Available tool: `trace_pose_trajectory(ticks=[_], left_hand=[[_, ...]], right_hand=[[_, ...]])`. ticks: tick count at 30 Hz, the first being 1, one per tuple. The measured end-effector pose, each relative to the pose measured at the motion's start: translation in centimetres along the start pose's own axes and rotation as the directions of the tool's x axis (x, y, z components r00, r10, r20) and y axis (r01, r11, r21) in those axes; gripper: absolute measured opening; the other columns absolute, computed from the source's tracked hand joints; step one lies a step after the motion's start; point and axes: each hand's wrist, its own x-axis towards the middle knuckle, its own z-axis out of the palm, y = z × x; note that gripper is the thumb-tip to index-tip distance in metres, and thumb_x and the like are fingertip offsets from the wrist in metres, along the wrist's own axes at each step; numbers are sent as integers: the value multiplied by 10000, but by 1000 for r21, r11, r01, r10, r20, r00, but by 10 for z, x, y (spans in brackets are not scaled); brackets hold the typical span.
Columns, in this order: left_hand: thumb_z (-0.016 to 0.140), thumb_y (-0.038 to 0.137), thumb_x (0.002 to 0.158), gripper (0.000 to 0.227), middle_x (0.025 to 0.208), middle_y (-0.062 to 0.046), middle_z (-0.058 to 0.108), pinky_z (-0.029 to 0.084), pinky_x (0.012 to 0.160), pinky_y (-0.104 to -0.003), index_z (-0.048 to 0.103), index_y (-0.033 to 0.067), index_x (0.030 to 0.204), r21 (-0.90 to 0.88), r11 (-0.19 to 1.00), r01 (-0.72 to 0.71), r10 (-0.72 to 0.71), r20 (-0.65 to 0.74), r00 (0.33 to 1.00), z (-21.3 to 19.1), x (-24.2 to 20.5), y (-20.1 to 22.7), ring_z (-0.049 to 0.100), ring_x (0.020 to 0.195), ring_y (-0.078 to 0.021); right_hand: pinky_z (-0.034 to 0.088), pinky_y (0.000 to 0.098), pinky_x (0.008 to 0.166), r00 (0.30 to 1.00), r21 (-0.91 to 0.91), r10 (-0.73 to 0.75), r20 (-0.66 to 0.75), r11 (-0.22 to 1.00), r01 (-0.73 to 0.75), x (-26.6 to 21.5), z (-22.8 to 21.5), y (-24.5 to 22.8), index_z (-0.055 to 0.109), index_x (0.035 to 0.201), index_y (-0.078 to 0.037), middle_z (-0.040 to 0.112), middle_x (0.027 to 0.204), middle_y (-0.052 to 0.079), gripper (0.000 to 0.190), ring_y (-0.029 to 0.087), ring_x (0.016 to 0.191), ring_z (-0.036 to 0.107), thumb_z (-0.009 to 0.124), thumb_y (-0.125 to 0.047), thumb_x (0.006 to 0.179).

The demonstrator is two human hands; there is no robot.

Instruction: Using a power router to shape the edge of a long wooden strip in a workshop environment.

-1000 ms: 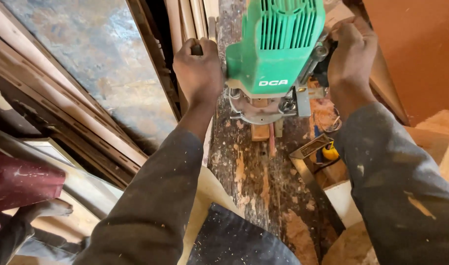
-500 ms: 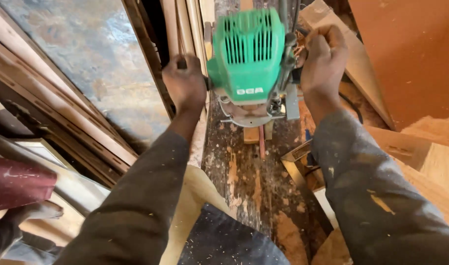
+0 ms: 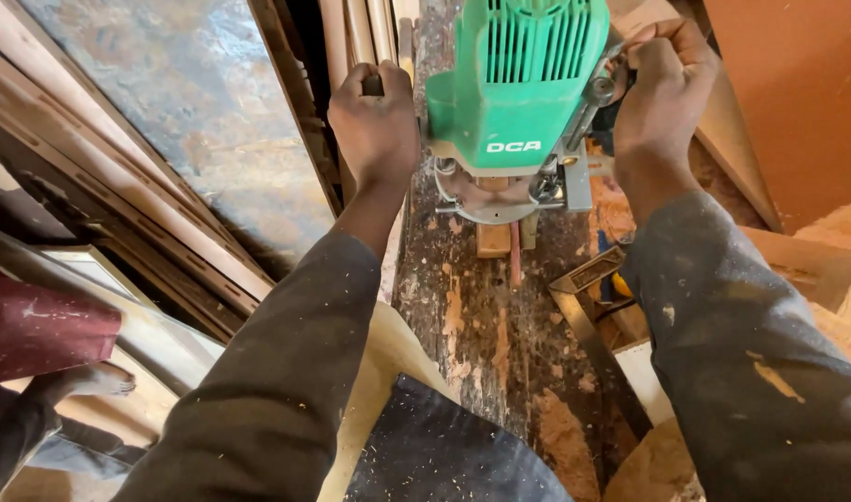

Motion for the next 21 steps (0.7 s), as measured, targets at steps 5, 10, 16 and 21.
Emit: trace_pose_trajectory(ticks=[5,10,16,21], left_hand=[[438,210,796,233,355,22,344,133,283,-275,492,93,602,8,996,-85,85,5,996,3,-6,-10,227,278,-74],[430,193,820,232,383,44,344,160,272,-241,464,113,604,0,1000,-29,29,19,999,0,-10,-28,237,293,-55],[443,183,811,257,457,18,381,198,352,-273,431,119,562,96,987,127,-131,35,991,-2,-12,-13,254,372,-80],[457,190,788,197,388,29,425,232,260,-246,559,86,655,108,994,32,-33,5,999,5,6,2,307,293,-68]], right_hand=[[332,271,489,996,-71,-90,19,993,91,-3,-10,16,442,704,-95,401,612,42,104,121,514,351,391,-34,770],[302,266,492,998,19,-60,23,998,59,-16,-4,23,429,705,-114,359,622,16,119,121,488,274,383,-31,778],[296,221,435,996,-52,66,-59,996,-69,-21,5,10,436,675,-137,425,581,2,144,87,476,352,357,-40,747],[279,258,489,1000,-7,-21,23,1000,21,13,-10,13,354,640,-135,340,596,11,142,104,514,278,363,-43,747]])
